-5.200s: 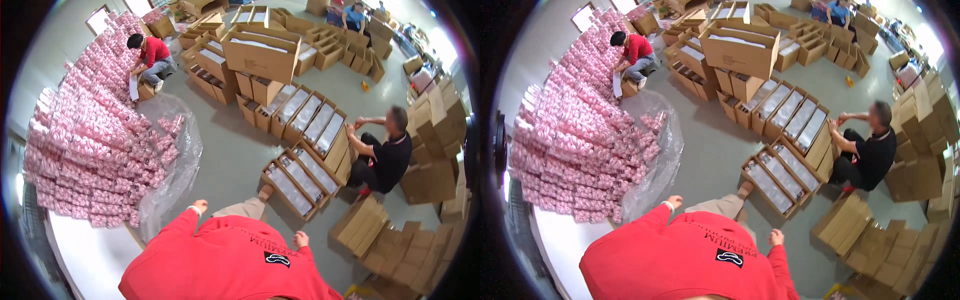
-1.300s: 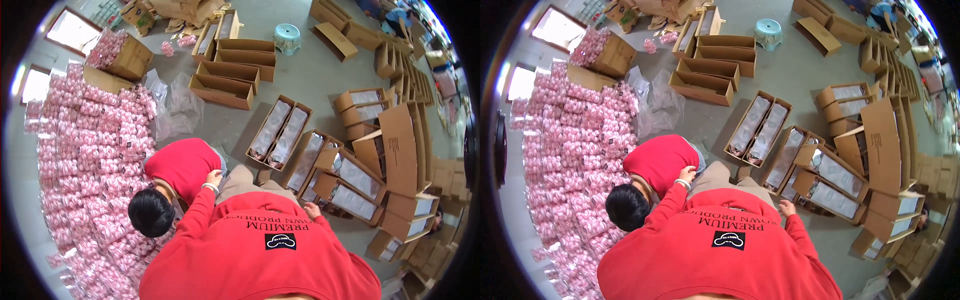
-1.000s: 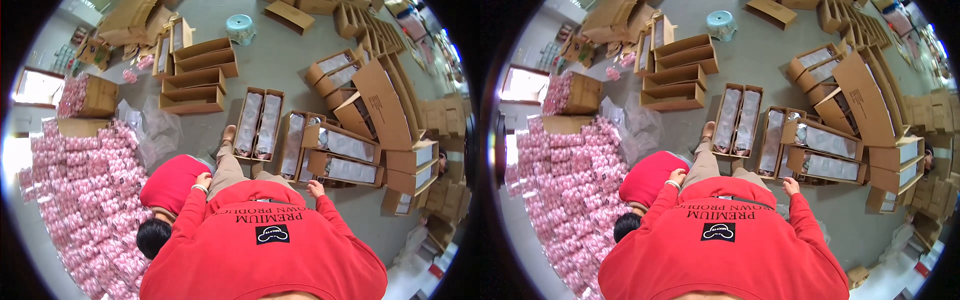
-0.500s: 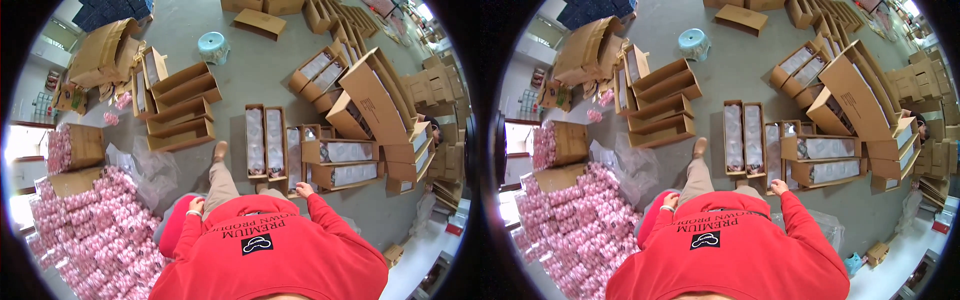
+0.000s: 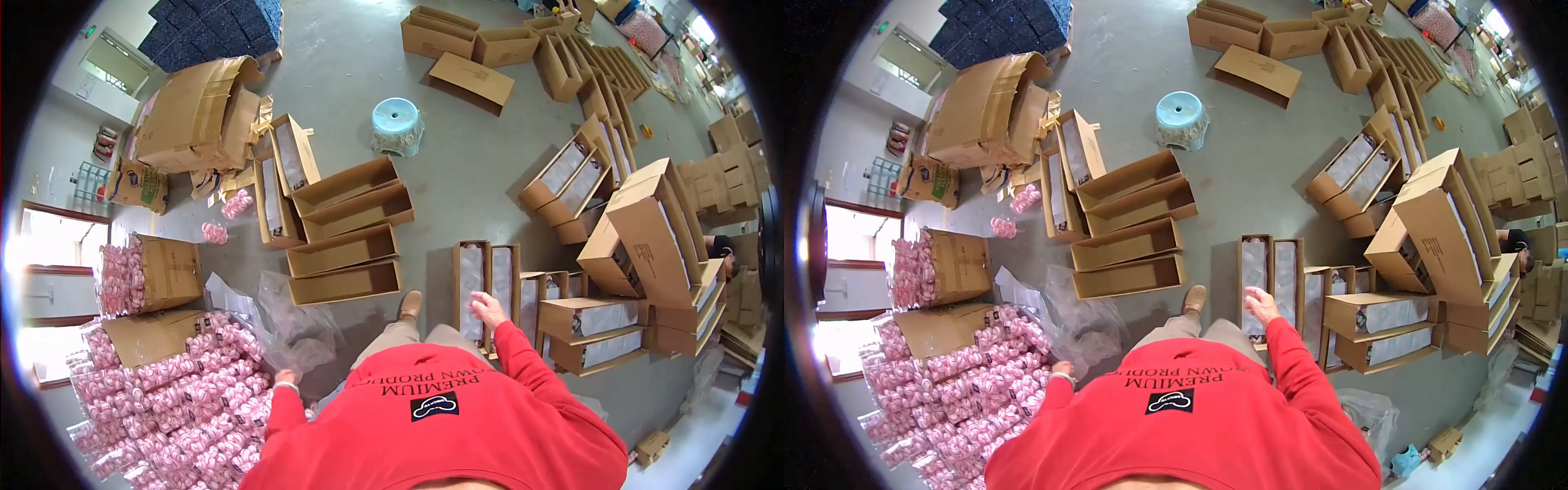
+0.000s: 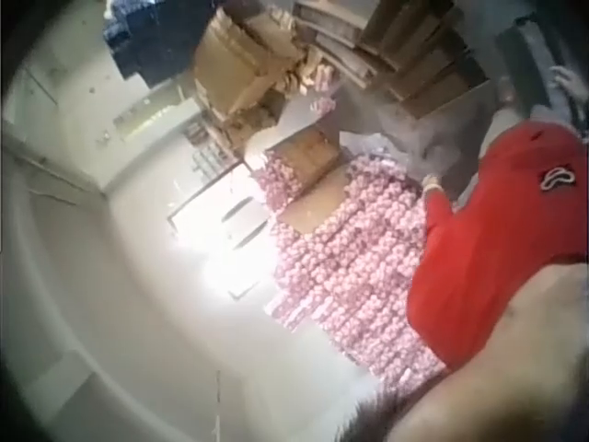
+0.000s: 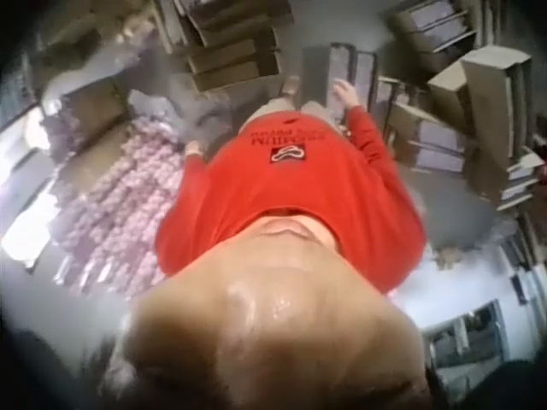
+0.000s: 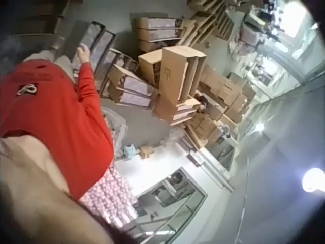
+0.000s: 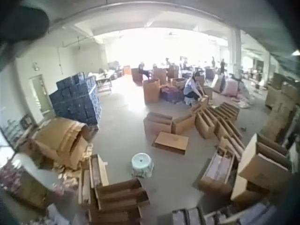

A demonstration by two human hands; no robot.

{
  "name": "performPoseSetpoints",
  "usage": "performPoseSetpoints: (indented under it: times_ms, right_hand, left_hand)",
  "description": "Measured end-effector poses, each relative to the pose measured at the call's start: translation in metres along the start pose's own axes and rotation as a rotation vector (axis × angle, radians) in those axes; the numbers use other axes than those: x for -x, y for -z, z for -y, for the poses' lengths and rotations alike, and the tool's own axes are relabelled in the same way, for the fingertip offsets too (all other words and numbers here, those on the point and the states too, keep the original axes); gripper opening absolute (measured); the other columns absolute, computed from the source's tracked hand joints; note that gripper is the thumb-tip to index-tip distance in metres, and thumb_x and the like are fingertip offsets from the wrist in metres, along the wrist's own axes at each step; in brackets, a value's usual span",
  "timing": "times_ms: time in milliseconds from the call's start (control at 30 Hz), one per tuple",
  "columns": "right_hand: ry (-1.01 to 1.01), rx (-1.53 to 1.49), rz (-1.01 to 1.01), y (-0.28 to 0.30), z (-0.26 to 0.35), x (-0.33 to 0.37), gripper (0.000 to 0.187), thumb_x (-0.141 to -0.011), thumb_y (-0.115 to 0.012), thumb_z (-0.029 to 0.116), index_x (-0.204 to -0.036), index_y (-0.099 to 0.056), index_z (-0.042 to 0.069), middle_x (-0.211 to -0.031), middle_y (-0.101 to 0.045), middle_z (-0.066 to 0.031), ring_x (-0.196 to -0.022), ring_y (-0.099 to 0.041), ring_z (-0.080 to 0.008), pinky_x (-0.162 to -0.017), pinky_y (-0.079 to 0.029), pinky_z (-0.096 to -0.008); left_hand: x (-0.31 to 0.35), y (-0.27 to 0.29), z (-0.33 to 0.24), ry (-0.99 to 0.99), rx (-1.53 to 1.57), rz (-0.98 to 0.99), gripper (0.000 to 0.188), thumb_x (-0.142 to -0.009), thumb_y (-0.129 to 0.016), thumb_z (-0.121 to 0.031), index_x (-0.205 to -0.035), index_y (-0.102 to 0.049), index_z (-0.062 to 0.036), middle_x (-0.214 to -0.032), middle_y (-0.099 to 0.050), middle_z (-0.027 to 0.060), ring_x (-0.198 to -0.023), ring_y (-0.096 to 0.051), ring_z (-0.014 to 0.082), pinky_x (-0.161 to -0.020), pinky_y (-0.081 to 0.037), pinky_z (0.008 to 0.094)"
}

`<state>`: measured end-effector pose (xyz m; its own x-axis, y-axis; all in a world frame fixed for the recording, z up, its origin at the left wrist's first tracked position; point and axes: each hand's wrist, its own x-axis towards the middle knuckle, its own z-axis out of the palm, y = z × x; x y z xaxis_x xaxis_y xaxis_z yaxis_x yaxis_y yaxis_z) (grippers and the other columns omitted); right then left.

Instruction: Packing soft pink ornaments in plastic containers into cardboard box dividers.

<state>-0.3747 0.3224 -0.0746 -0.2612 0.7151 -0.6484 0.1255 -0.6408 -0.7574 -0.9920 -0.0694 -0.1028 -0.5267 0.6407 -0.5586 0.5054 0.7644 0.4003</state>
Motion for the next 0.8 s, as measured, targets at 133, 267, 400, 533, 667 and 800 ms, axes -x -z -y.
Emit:
performPoseSetpoints:
  times_ms: [133, 267, 400, 533, 667, 800]
  right_hand:
    - [0.03, 0.338, -0.174, 0.059, -0.121, 0.017, 0.031, -0.084, -0.059, 0.015, -0.114, -0.062, 0.005, -0.085, -0.065, -0.0113, -0.075, -0.064, -0.0136, -0.06, -0.051, -0.0281]
    - [-0.295, 0.748, -0.438, 0.086, -0.142, 0.078, 0.033, -0.073, -0.063, 0.022, -0.104, -0.069, 0.012, -0.087, -0.07, -0.0143, -0.074, -0.069, -0.0225, -0.071, -0.054, -0.0338]
    - [-0.62, 0.446, -0.486, 0.088, -0.149, 0.102, 0.033, -0.075, -0.061, 0.014, -0.107, -0.068, 0.012, -0.082, -0.07, -0.0104, -0.065, -0.067, -0.0183, -0.059, -0.054, -0.0323]
    - [-0.528, 0.522, -0.226, 0.076, -0.156, 0.098, 0.034, -0.074, -0.062, 0.018, -0.108, -0.068, 0.014, -0.084, -0.07, -0.0089, -0.063, -0.067, -0.0191, -0.061, -0.055, -0.032]
    - [-0.55, 0.634, -0.006, 0.071, -0.133, 0.027, 0.033, -0.075, -0.061, 0.018, -0.106, -0.068, 0.013, -0.088, -0.07, -0.0104, -0.066, -0.068, -0.0172, -0.067, -0.055, -0.0317]
    - [-0.127, -0.062, -0.477, 0.063, -0.063, -0.039, 0.034, -0.084, -0.053, 0.005, -0.117, -0.056, 0.003, -0.078, -0.063, -0.0086, -0.063, -0.06, -0.0136, -0.049, -0.049, -0.0269]
  left_hand:
    - [-0.116, 0.018, -0.061, 0.086, 0.109, -0.254, 0.024, -0.076, -0.058, -0.008, -0.099, -0.066, -0.0044, -0.079, -0.065, 0.0107, -0.056, -0.06, 0.0196, -0.044, -0.047, 0.034]
    - [-0.208, -0.022, -0.212, -0.005, 0.25, -0.141, 0.031, -0.077, -0.062, -0.008, -0.108, -0.064, -0.0043, -0.082, -0.066, 0.0078, -0.058, -0.057, 0.0146, -0.051, -0.047, 0.0282]
    - [-0.223, -0.082, -0.422, -0.126, 0.488, 0.185, 0.037, -0.082, -0.058, -0.006, -0.12, -0.057, -0.0065, -0.081, -0.061, 0.002, -0.054, -0.047, 0.0091, -0.043, -0.038, 0.027]
    - [-0.157, -0.083, -0.592, -0.317, 0.527, 0.515, 0.035, -0.085, -0.06, -0.013, -0.12, -0.058, -0.0095, -0.109, -0.064, 0.0052, -0.088, -0.06, 0.0132, -0.07, -0.05, 0.0278]
    - [-0.21, -0.085, -0.585, -0.601, 0.407, 0.49, 0.036, -0.086, -0.06, -0.01, -0.121, -0.057, -0.0049, -0.111, -0.063, 0.0089, -0.102, -0.058, 0.0156, -0.085, -0.048, 0.0276]
    - [-0.28, -0.051, -0.521, -0.168, 0.52, 0.284, 0.036, -0.079, -0.061, -0.007, -0.114, -0.061, -0.0031, -0.092, -0.066, 0.0059, -0.075, -0.059, 0.0126, -0.068, -0.05, 0.0273]
